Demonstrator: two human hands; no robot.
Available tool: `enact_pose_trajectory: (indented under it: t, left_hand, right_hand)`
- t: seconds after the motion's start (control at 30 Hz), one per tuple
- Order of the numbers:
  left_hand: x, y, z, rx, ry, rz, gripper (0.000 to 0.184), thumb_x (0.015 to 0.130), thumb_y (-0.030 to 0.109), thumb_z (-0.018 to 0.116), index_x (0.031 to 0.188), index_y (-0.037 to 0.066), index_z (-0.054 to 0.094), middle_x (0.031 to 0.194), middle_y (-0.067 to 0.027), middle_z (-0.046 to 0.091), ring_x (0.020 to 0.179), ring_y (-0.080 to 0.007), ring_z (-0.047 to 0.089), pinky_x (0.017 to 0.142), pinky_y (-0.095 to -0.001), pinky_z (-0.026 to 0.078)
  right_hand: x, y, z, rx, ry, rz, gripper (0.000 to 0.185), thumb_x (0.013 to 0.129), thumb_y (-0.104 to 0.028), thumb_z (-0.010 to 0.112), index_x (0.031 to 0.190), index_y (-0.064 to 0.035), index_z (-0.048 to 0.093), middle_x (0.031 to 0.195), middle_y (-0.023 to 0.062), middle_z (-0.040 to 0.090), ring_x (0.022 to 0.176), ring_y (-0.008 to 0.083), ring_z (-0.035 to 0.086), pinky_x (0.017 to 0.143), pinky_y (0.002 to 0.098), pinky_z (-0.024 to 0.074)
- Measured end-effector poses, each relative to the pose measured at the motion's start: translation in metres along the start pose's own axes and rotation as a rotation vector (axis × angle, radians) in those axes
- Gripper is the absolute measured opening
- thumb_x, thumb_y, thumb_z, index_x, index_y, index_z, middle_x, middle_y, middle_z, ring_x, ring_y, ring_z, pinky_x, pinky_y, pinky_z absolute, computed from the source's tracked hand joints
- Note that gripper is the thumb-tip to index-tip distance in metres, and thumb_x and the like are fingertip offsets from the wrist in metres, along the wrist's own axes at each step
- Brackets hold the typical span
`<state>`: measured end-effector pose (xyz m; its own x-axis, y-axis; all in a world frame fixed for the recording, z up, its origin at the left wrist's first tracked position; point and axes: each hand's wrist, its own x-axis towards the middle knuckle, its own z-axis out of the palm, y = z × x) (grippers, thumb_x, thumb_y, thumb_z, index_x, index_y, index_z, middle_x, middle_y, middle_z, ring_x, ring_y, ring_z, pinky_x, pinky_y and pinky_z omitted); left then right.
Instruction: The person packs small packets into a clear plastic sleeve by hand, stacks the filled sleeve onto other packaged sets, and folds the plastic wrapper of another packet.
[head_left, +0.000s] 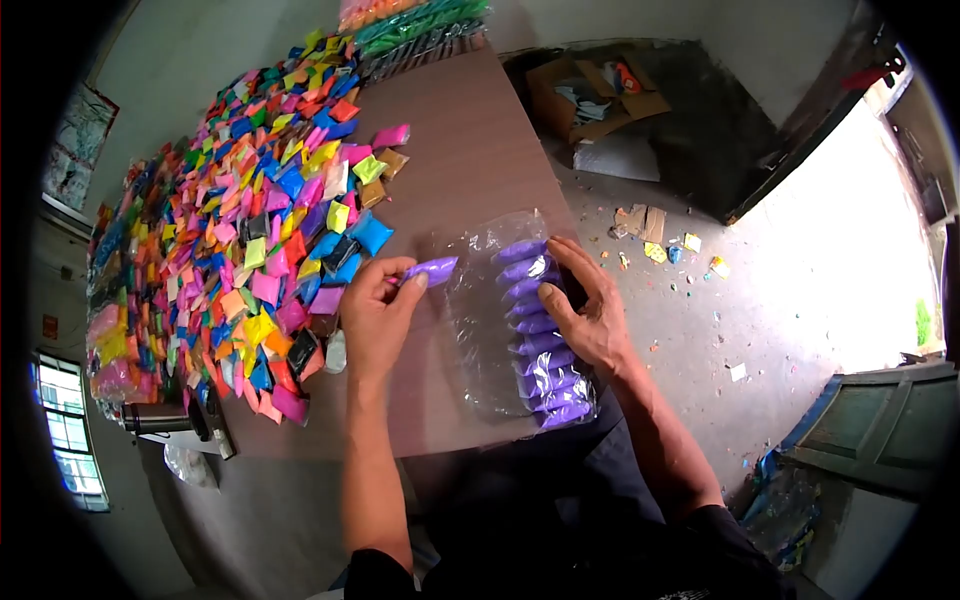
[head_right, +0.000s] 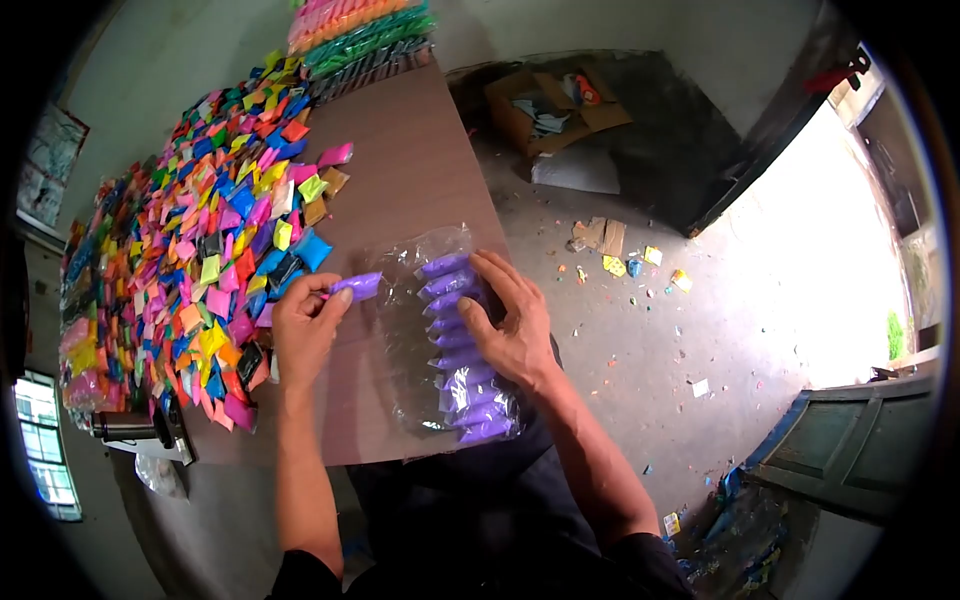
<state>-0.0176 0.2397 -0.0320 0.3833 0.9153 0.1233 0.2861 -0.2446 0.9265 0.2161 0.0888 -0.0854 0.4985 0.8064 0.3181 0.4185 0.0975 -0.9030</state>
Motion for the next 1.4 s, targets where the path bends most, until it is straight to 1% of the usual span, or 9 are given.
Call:
enact_pose_trajectory:
  t: [0.2, 0.3, 0.4, 0.57, 0.63, 0.87, 1.17, 1.23, 1.4]
  left_hand:
    - [0.016, -0.005, 0.048, -0.004, 0.002, 0.109, 0.017, 0.092, 0.001, 0.079, 0.109, -0.001, 0.073, 0.089, -0.0007, 0.071, 0.075, -0.0039, 0.062, 0.066, -0.0213, 0.05]
    - [0.02, -0.008, 0.062, -0.046, -0.063, 0.088, 0.019, 0.094, 0.005, 0.078, 0.112, 0.0, 0.073, 0.086, 0.0015, 0.069, 0.069, -0.0025, 0.059, 0.06, -0.02, 0.048]
    - [0.021, -0.003, 0.071, -0.044, -0.098, 0.029, 0.019, 0.096, 0.004, 0.077, 0.113, 0.0, 0.073, 0.086, 0.0012, 0.072, 0.071, -0.0031, 0.061, 0.064, -0.0206, 0.05]
    - [0.027, -0.01, 0.081, -0.101, -0.192, -0.017, 0.017, 0.098, 0.003, 0.075, 0.114, 0.0, 0.074, 0.087, 0.0014, 0.073, 0.074, -0.0041, 0.063, 0.066, -0.0214, 0.052]
    - [0.029, -0.013, 0.084, -0.089, -0.184, 0.027, 0.016, 0.096, 0.003, 0.075, 0.112, 0.001, 0.076, 0.081, 0.0011, 0.071, 0.07, -0.0042, 0.062, 0.062, -0.0229, 0.05]
    - [0.029, -0.008, 0.089, -0.089, -0.211, 0.011, 0.018, 0.096, 0.003, 0.076, 0.114, 0.002, 0.078, 0.083, 0.0005, 0.073, 0.071, -0.0051, 0.064, 0.064, -0.0243, 0.052]
    - [0.031, -0.005, 0.099, -0.012, -0.182, 0.161, 0.019, 0.095, 0.003, 0.076, 0.115, 0.002, 0.078, 0.094, -0.0068, 0.079, 0.081, -0.0096, 0.07, 0.072, -0.0276, 0.056]
    - [0.031, -0.006, 0.099, -0.094, -0.267, 0.029, 0.02, 0.096, 0.004, 0.075, 0.116, 0.002, 0.077, 0.096, -0.0095, 0.08, 0.083, -0.0121, 0.072, 0.075, -0.029, 0.057]
    - [0.022, 0.009, 0.086, -0.01, -0.231, 0.007, 0.025, 0.097, 0.007, 0.074, 0.122, 0.003, 0.075, 0.099, -0.0117, 0.08, 0.084, -0.0165, 0.074, 0.077, -0.0302, 0.058]
  right_hand:
    - [0.012, -0.01, -0.001, 0.117, -0.02, 0.107, 0.055, 0.09, -0.023, 0.072, 0.137, 0.0036, 0.064, 0.145, 0.0244, 0.063, 0.133, 0.0397, 0.061, 0.114, 0.043, 0.0464]
    - [0.019, -0.004, 0.002, 0.106, -0.018, 0.076, 0.055, 0.091, -0.025, 0.073, 0.138, 0.0021, 0.065, 0.146, 0.023, 0.062, 0.135, 0.0391, 0.06, 0.115, 0.044, 0.0445]
    - [0.018, 0.004, 0.004, -0.029, -0.045, 0.018, 0.056, 0.092, -0.029, 0.074, 0.14, -0.0029, 0.065, 0.148, 0.0195, 0.062, 0.138, 0.0359, 0.057, 0.118, 0.0449, 0.0369]
    - [0.018, 0.0, 0.004, -0.011, -0.044, 0.045, 0.055, 0.092, -0.029, 0.075, 0.141, -0.0041, 0.066, 0.149, 0.0181, 0.062, 0.137, 0.0347, 0.058, 0.119, 0.0441, 0.035]
    - [0.017, 0.001, 0.004, -0.005, -0.047, 0.057, 0.055, 0.092, -0.029, 0.075, 0.14, -0.0046, 0.066, 0.149, 0.0176, 0.062, 0.137, 0.0345, 0.058, 0.12, 0.044, 0.0345]
    - [0.015, 0.005, 0.006, 0.014, 0.002, 0.07, 0.056, 0.088, -0.021, 0.079, 0.14, -0.0064, 0.067, 0.15, 0.0175, 0.062, 0.138, 0.0357, 0.057, 0.118, 0.0457, 0.0391]
    - [0.015, 0.003, 0.006, 0.035, 0.021, 0.073, 0.055, 0.086, -0.018, 0.08, 0.138, -0.0039, 0.067, 0.153, 0.0205, 0.058, 0.138, 0.0385, 0.057, 0.117, 0.0461, 0.0422]
    - [0.015, 0.004, 0.006, 0.057, 0.015, 0.066, 0.054, 0.086, -0.017, 0.08, 0.137, -0.0034, 0.068, 0.152, 0.0207, 0.058, 0.137, 0.0387, 0.057, 0.116, 0.046, 0.0431]
    - [0.014, 0.004, 0.009, 0.109, 0.01, 0.093, 0.052, 0.086, -0.016, 0.079, 0.135, -0.0024, 0.069, 0.15, 0.0195, 0.06, 0.134, 0.0387, 0.059, 0.113, 0.0455, 0.0467]
